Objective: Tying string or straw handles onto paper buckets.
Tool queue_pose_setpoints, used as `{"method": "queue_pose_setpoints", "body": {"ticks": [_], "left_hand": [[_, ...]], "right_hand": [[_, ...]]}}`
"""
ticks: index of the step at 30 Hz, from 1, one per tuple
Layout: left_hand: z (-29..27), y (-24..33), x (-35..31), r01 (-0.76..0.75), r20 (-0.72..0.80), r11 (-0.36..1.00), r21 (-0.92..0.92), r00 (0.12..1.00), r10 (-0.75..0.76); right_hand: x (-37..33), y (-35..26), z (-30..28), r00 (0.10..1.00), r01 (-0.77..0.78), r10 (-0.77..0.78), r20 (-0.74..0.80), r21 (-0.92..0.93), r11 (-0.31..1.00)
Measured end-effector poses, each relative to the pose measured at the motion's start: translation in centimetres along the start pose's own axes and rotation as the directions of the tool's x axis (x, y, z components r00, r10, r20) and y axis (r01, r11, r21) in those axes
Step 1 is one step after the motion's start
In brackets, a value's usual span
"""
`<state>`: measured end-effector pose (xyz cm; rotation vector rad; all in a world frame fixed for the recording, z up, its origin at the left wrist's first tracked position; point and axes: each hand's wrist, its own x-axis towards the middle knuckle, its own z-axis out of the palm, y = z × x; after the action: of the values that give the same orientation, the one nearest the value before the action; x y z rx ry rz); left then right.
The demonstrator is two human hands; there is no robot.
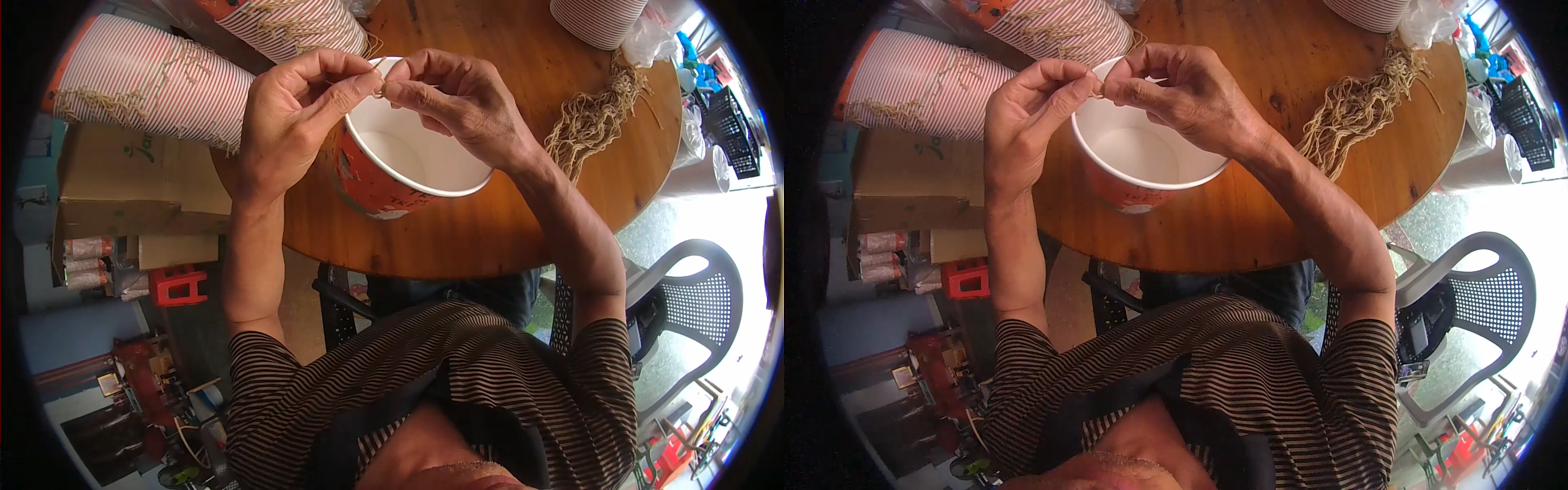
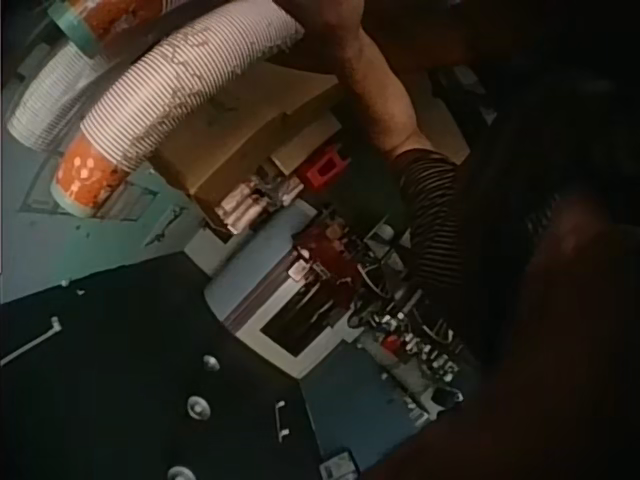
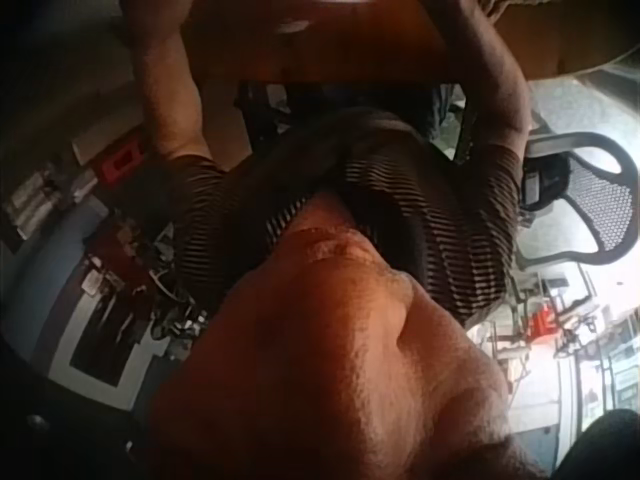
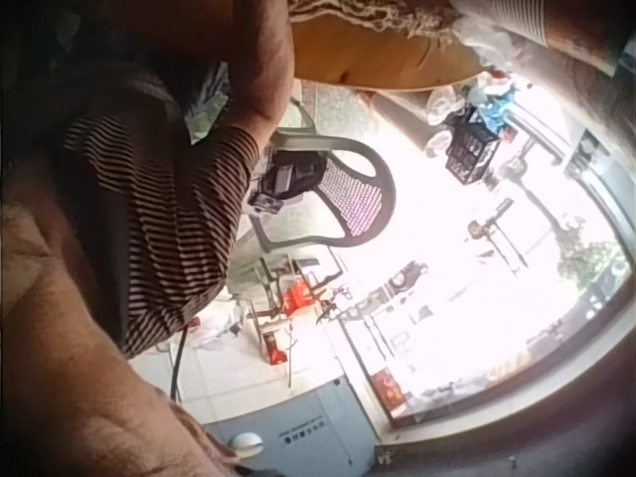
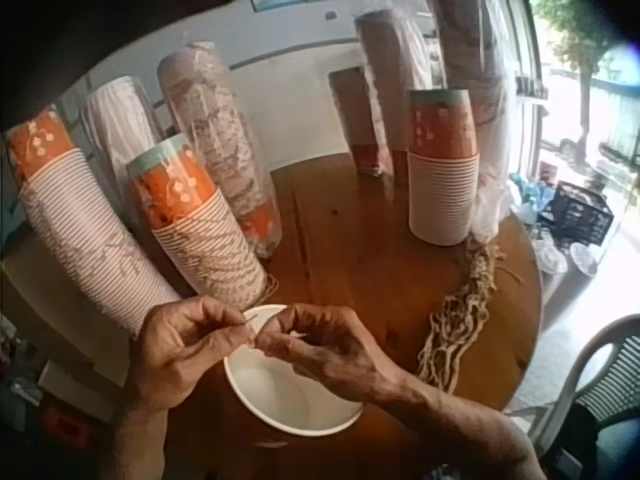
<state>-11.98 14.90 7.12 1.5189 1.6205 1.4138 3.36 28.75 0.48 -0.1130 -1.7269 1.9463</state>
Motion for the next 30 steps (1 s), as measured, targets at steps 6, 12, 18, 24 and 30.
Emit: {"method": "queue_pose_setpoints", "body": {"ticks": [6, 12, 18, 24, 30], "left_hand": [[0.2, -0.3, 0.1, -0.014, -0.021, 1.000, 0.014, 1.000, 0.014], [0.9, -0.5, 0.3, -0.052, -0.181, 0.994, 0.093, 0.981, 0.068], [1.3, -0.8, 0.0, -0.087, -0.195, 0.937, 0.337, 0.968, 0.160], [2.2, -0.2, -0.1, -0.180, -0.198, 0.850, 0.494, 0.929, 0.312], [1.6, -0.3, 0.1, -0.309, -0.064, 0.703, 0.641, 0.891, 0.450]], "right_hand": [[-0.1, 0.1, 0.0, 1.000, -0.006, 0.006, 0.005, -0.036, 0.999], [-0.1, 0.3, 0.3, 0.998, 0.045, -0.048, -0.038, -0.077, 0.996], [0.0, 0.9, 0.3, 0.984, 0.162, -0.167, -0.057, -0.084, 0.983], [-0.1, 0.8, 0.4, 0.978, 0.196, -0.204, -0.051, -0.133, 0.972], [0.0, 0.9, 0.3, 0.975, 0.210, -0.217, -0.051, -0.124, 0.970]]}}
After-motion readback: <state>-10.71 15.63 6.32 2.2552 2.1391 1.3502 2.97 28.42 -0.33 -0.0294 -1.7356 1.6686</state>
